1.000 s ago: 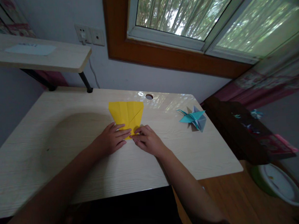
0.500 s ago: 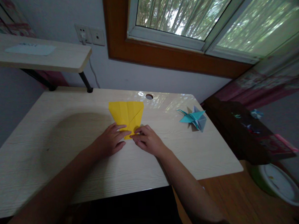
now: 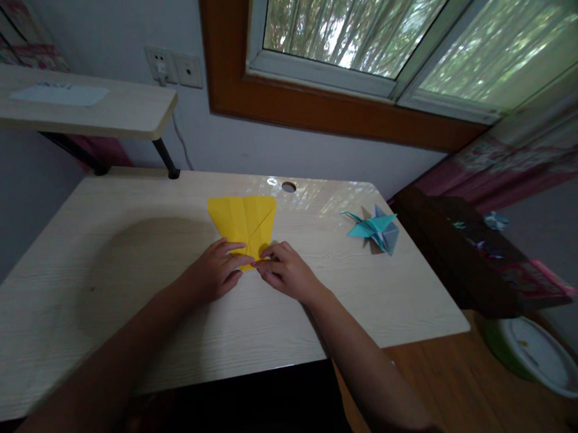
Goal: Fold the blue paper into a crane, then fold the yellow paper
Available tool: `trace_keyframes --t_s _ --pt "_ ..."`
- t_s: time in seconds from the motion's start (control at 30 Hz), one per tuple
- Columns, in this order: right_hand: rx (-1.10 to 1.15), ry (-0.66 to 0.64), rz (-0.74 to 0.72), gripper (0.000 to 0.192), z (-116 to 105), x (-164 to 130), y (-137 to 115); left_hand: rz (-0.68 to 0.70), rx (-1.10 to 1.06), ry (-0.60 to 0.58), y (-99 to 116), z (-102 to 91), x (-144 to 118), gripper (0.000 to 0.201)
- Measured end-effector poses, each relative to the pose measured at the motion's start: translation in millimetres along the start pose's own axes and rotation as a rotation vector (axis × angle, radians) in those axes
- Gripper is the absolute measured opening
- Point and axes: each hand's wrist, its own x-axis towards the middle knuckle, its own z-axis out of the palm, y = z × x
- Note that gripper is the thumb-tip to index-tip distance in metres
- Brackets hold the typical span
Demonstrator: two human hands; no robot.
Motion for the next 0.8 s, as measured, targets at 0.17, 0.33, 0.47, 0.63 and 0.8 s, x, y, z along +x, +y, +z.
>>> trace_keyframes --t_s 0.17,0.33,0.47,0.63,0.8 --pt "0.003 -0.01 0.005 0.026 -0.1 0.1 0.3 0.005 0.017 -0.041 -1.5 1.9 -0.8 0.049" --pt "0.004 -0.012 0.011 0.026 0.7 0.3 0.1 -0.036 0.061 -0.04 -2.0 2.6 0.7 0.048" --pt "0.002 -0.012 0.026 0.027 0.1 0.3 -1.2 -0.057 0.094 -0.027 -2.5 3.4 1.2 0.051" --pt "0.007 -0.011 0.025 0.026 -0.4 -0.1 -1.1 -0.072 0.115 -0.027 -1.9 3.8 1.9 0.052" --pt "0.008 -0.016 0.011 0.026 0.4 -0.1 1.0 -0.075 0.108 -0.038 -2.1 4.1 2.1 0.048"
